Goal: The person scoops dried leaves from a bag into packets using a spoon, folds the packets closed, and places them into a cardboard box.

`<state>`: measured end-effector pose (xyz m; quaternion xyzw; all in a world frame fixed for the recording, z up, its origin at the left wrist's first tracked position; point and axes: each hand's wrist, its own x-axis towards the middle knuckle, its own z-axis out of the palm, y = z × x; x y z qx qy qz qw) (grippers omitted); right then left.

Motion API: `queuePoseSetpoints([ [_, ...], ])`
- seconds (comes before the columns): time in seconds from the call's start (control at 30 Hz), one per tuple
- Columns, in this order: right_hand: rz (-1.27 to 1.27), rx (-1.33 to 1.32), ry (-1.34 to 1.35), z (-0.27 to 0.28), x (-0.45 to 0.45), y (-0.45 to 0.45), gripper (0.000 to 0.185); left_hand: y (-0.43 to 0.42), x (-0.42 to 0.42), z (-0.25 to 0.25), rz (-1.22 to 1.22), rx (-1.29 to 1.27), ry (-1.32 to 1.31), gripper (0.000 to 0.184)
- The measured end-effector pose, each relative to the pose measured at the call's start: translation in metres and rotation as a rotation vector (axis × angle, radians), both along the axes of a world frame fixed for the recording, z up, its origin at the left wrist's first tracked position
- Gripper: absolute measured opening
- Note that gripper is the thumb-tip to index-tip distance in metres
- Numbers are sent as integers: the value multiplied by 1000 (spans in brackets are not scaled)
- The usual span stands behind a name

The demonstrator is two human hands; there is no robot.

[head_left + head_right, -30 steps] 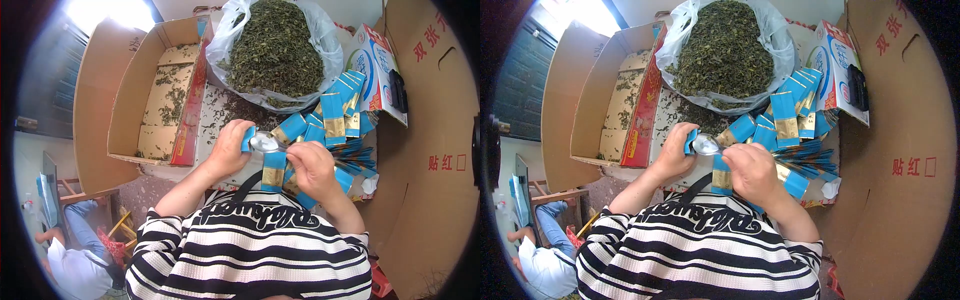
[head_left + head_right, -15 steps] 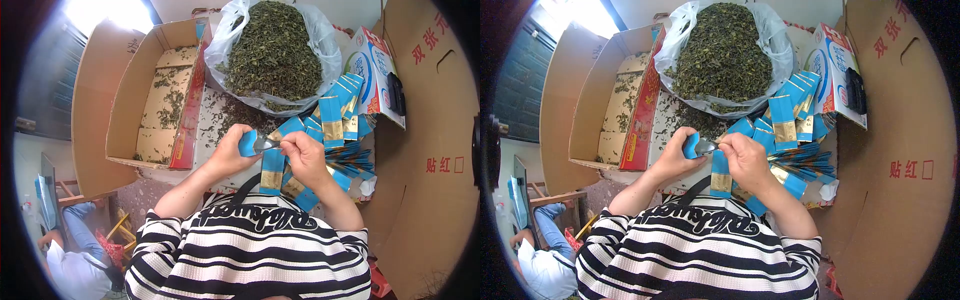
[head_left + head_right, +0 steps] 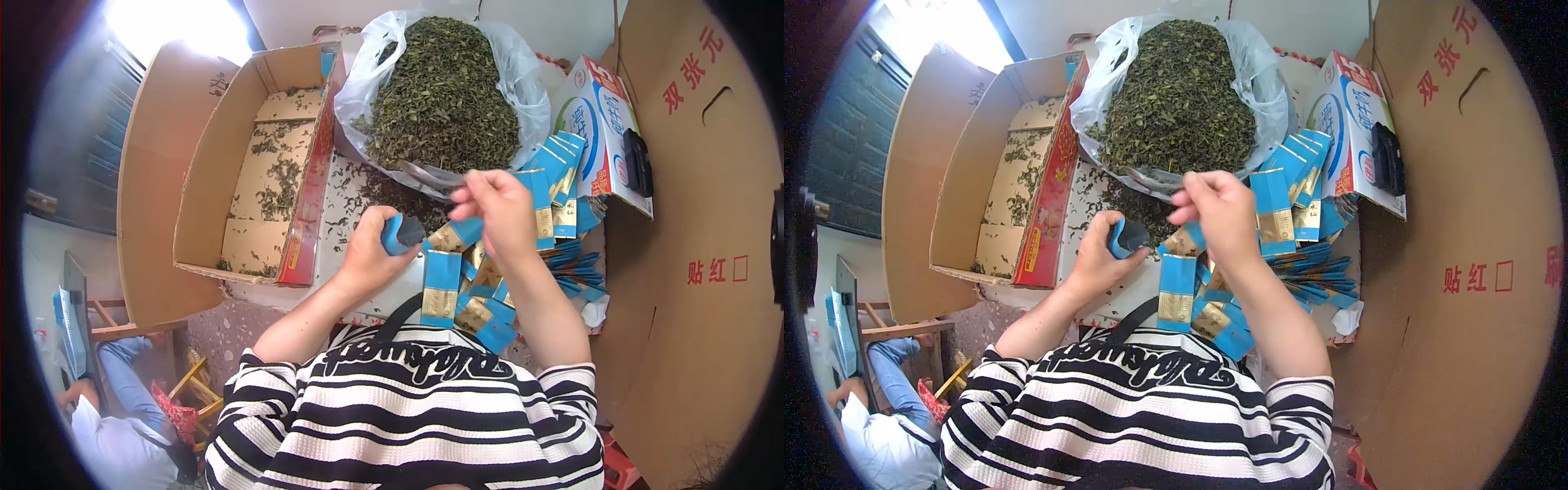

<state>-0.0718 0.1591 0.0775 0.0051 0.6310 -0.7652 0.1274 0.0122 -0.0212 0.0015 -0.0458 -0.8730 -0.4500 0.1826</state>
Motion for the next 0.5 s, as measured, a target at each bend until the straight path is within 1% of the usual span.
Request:
queuePoseSetpoints([
  [0.07, 20, -39, -50, -2, -8, -17, 19, 2, 1, 1, -5, -16, 16, 59],
  [0.17, 38, -59, -45, -2, -15, -30, 19, 1, 1, 1, -1, -8, 10, 59],
  [0.23, -20, 31, -20, -4, -19, -29, 19, -4, 1, 0, 10, 18, -11, 60],
  [0.27, -18, 32, -18, -5, -20, -26, 19, -6, 1, -1, 17, 4, -31, 60],
  [0.33, -81, 118, 71, -8, -22, -14, 19, -7, 1, -3, 23, -5, -53, 60],
  [0.4, -81, 176, 109, -9, -22, -2, 18, -6, 0, -6, 23, -3, -56, 61],
  [0.47, -111, 370, 265, -8, -20, 6, 15, -4, -4, -6, 20, 12, -64, 61],
  [0.5, -125, 402, 308, -9, -19, 8, 14, -3, -6, -6, 20, 24, -73, 61],
])
